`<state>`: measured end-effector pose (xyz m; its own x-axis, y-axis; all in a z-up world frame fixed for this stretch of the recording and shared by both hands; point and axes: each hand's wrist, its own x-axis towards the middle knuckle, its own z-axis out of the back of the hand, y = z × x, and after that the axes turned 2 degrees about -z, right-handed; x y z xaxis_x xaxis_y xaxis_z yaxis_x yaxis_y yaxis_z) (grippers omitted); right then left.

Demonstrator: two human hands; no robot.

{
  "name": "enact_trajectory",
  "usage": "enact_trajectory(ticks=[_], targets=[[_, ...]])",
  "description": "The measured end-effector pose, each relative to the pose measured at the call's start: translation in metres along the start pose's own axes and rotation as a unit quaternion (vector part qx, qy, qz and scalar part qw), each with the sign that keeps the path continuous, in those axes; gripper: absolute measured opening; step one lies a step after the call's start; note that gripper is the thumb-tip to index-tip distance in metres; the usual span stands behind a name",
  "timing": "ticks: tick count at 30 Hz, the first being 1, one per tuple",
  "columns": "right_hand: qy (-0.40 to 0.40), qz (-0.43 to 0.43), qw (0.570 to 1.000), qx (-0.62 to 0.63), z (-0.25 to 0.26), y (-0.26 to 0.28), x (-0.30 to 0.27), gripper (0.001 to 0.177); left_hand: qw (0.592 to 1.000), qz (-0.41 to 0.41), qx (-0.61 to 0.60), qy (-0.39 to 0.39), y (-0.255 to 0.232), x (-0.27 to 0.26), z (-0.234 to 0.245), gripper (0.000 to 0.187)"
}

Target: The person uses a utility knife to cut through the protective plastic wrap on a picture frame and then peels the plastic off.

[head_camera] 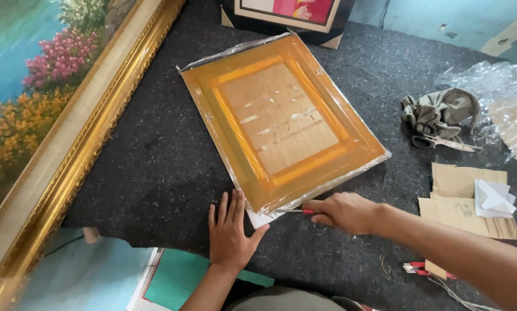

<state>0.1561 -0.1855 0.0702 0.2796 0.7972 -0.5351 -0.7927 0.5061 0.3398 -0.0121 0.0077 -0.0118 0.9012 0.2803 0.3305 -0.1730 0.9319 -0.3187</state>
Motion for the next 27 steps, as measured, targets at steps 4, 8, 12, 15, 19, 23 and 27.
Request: enact_trajectory(ticks=[4,8,12,15,19,23,27], targets=[[0.030,-0.078,0.990,0.114,-0.013,0.016,-0.005,0.023,1.000,0.003,-0.006,-0.003,0.001,-0.001,0.000,0.082],[-0.007,-0.181,0.980,0.076,-0.022,0.027,-0.005,0.035,1.000,0.002,-0.016,-0.003,0.000,-0.002,0.000,0.080],[-0.042,-0.265,0.957,0.112,-0.021,0.040,-0.003,0.046,1.000,-0.004,-0.015,-0.004,0.000,-0.002,0.001,0.080],[0.004,-0.291,0.915,0.280,-0.009,0.056,-0.009,0.049,1.000,-0.004,-0.005,-0.013,-0.001,-0.002,-0.001,0.081],[-0.031,-0.294,0.875,0.382,-0.020,0.064,-0.008,0.048,1.000,0.008,-0.011,0.022,-0.002,-0.002,-0.003,0.083],[-0.069,-0.312,0.820,0.475,-0.039,0.052,-0.013,0.048,0.997,-0.006,0.068,0.022,-0.011,-0.001,-0.006,0.091],[-0.226,-0.334,0.580,0.708,-0.063,0.035,-0.030,0.046,0.996,-0.051,0.073,0.019,-0.031,-0.004,-0.006,0.092]])
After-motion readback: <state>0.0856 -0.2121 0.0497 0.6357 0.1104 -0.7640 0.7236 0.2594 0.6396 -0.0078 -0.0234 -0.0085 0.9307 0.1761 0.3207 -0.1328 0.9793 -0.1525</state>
